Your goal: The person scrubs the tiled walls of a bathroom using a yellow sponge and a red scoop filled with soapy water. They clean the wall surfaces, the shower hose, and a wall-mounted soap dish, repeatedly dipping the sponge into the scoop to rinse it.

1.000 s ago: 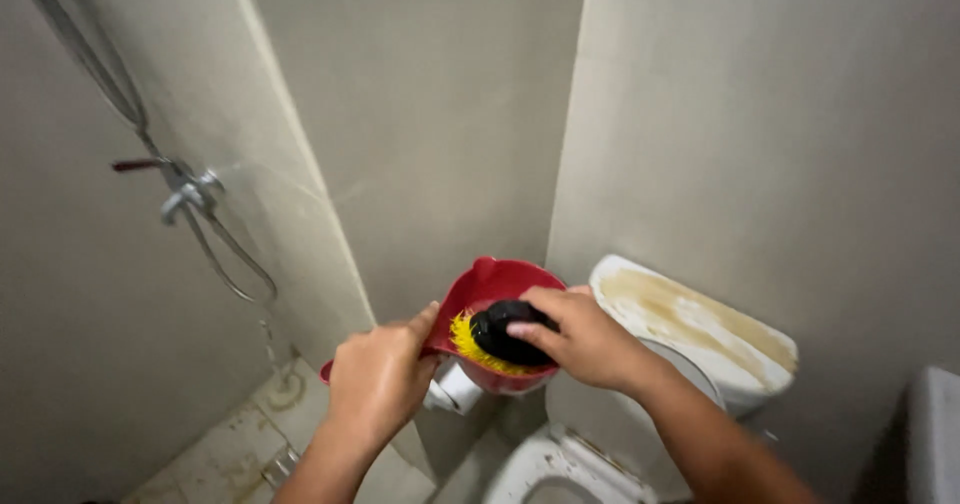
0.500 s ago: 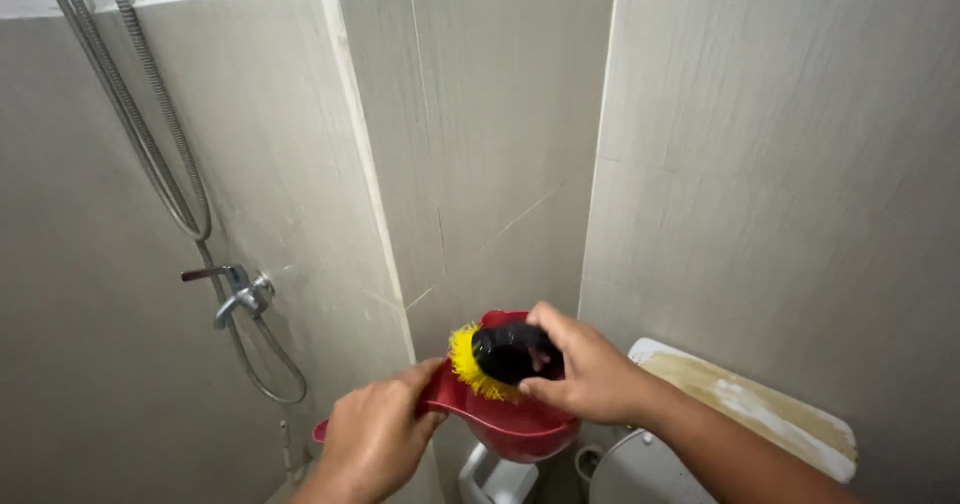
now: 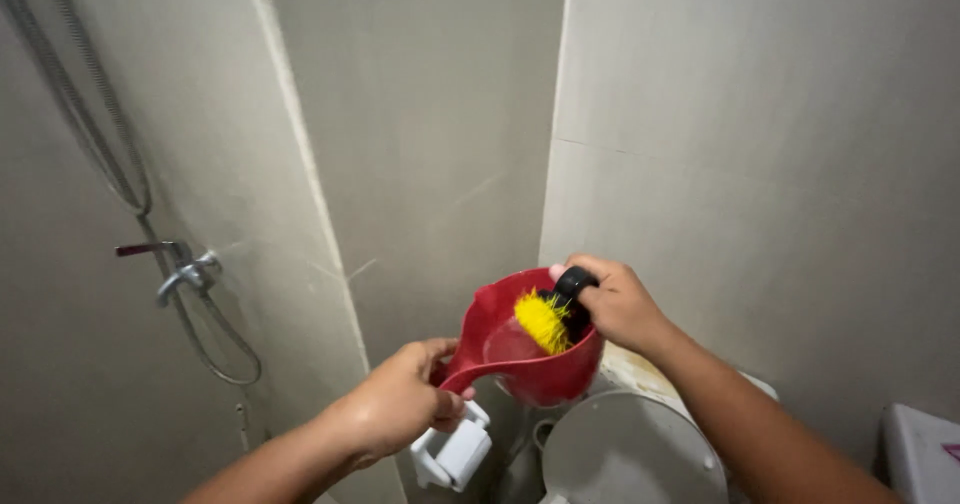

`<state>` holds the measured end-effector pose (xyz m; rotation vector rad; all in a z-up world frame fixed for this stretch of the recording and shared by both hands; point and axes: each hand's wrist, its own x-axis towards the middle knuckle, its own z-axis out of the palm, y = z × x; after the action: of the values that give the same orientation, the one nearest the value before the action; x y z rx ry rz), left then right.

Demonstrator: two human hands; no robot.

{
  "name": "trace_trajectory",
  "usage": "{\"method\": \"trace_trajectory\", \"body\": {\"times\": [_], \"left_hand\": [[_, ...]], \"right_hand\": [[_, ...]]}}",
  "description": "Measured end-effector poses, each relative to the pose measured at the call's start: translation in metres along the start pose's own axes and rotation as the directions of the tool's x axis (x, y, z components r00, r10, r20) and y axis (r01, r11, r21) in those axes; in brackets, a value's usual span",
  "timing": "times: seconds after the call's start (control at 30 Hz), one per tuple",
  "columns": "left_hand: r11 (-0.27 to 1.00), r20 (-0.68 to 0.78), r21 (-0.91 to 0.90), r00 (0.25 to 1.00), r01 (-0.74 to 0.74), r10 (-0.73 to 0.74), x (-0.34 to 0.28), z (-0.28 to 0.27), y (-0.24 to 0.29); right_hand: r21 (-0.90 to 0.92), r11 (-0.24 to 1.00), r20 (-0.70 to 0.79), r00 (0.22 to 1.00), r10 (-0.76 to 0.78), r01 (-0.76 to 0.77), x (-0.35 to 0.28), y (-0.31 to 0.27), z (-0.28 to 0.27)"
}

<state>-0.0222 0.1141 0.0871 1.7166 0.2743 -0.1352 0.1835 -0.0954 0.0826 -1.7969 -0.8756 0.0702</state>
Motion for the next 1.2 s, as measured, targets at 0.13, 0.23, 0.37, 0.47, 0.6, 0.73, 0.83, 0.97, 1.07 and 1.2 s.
{"method": "trace_trajectory", "body": {"times": [0.13,0.23,0.37,0.47,0.6,0.73,0.83,0.97,1.07,1.2], "left_hand": [[1.0,0.091,0.006,0.995,0.029,-0.029,0.017,0.027,0.005],[1.0,0.12,0.027,0.993,-0.009,0.005,0.042,0.052,0.001],[0.835,0.061,0.324,0.89,-0.445,0.451,0.112,0.076,-0.039],[0.778,-0.015,0.525,0.911,-0.344,0.412,0.12,0.113,-0.01],[0.798,-0.012,0.536,0.943,-0.274,0.332,0.15,0.149,-0.009],[0.764,-0.065,0.631,0.971,-0.138,0.229,0.163,0.169,0.0],[0.737,-0.074,0.665,0.971,-0.123,0.229,0.174,0.181,-0.001],[0.676,-0.034,0.708,0.947,-0.203,0.32,0.212,0.199,-0.044],[0.629,-0.037,0.767,0.972,-0.122,0.234,0.226,0.212,-0.053],[0.655,-0.037,0.744,0.97,-0.135,0.241,0.249,0.228,-0.067]], "right_hand": [[-0.013,0.996,0.003,0.996,0.085,-0.085,-0.009,0.012,-0.027],[-0.052,0.994,-0.036,0.995,0.095,-0.097,-0.015,0.037,-0.05],[-0.188,0.979,-0.128,0.99,0.052,-0.076,-0.018,0.072,-0.075],[-0.257,0.956,-0.198,0.976,0.088,-0.138,-0.029,0.102,-0.089],[-0.179,0.878,-0.36,0.86,0.362,-0.444,-0.036,0.133,-0.099],[-0.586,0.806,-0.182,0.983,-0.029,-0.085,-0.048,0.184,-0.121],[-0.563,0.818,-0.042,0.992,0.116,-0.119,-0.055,0.2,-0.133],[-0.416,0.872,0.049,0.951,0.305,-0.259,-0.06,0.221,-0.144],[-0.289,0.847,-0.094,0.893,0.439,-0.447,-0.058,0.228,-0.142],[0.009,0.83,-0.304,0.789,0.534,-0.558,-0.052,0.249,-0.145]]}}
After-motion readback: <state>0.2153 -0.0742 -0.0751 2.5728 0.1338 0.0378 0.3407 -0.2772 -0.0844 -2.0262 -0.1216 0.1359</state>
